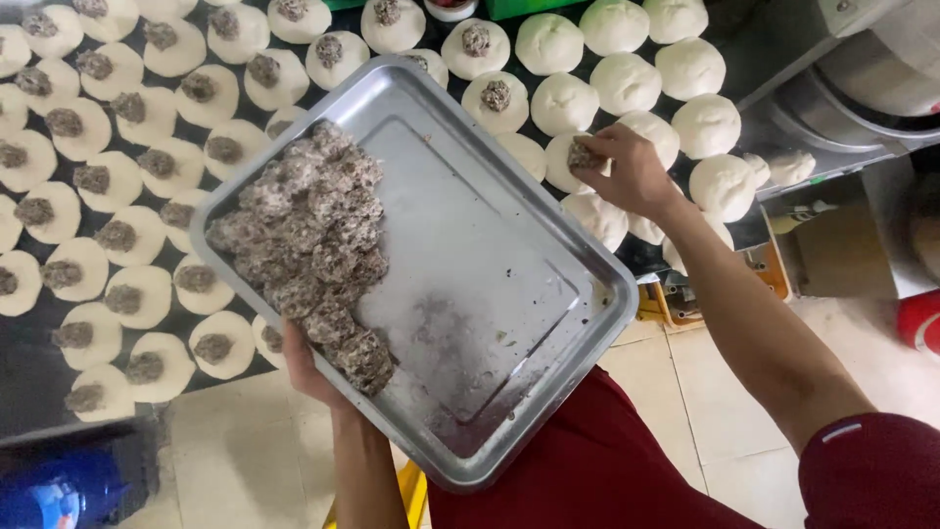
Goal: Place meat filling balls onto pre-portioned dough circles on a bakery workbench.
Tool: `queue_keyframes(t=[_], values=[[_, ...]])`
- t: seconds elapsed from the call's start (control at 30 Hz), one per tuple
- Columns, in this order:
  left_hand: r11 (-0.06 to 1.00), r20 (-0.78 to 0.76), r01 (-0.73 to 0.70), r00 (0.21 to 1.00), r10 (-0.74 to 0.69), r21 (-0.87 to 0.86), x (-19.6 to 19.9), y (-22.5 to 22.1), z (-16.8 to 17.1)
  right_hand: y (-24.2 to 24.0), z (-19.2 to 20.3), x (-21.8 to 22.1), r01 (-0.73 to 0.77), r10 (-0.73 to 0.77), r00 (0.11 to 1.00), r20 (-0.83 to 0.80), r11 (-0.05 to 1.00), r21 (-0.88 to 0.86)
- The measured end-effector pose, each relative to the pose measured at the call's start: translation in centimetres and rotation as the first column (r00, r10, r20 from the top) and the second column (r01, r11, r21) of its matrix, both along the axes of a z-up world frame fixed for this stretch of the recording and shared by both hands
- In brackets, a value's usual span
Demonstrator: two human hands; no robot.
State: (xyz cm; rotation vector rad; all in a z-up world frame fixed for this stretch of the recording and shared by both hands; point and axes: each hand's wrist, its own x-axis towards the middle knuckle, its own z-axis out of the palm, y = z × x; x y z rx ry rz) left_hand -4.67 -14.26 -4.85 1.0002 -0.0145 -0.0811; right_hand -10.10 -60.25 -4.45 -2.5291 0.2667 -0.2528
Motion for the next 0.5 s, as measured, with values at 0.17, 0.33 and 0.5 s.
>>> queue_keyframes(t=[0.17, 0.33, 0.5], values=[[0.985, -0.143, -0.121, 0.984, 0.103, -0.122, 0.5, -1.1, -1.3, 2.5, 5.0, 0.2, -0.073, 0.074, 0.997, 0.015, 0.996, -0.056], [0.929, 0.056, 0.200, 0.980, -0.192, -0.311, 0.2, -2.4, -0.4, 8.0, 10.6, 1.0, -0.145, 0.135, 0.985, 0.107, 0.985, 0.092], [0.920, -0.144, 0.159, 0.964, -0.223, -0.359, 0.1, -3.8, 3.3, 16.9, 13.9, 5.2, -0.641, 0.628, 0.716, 0.306, 0.764, -0.068]])
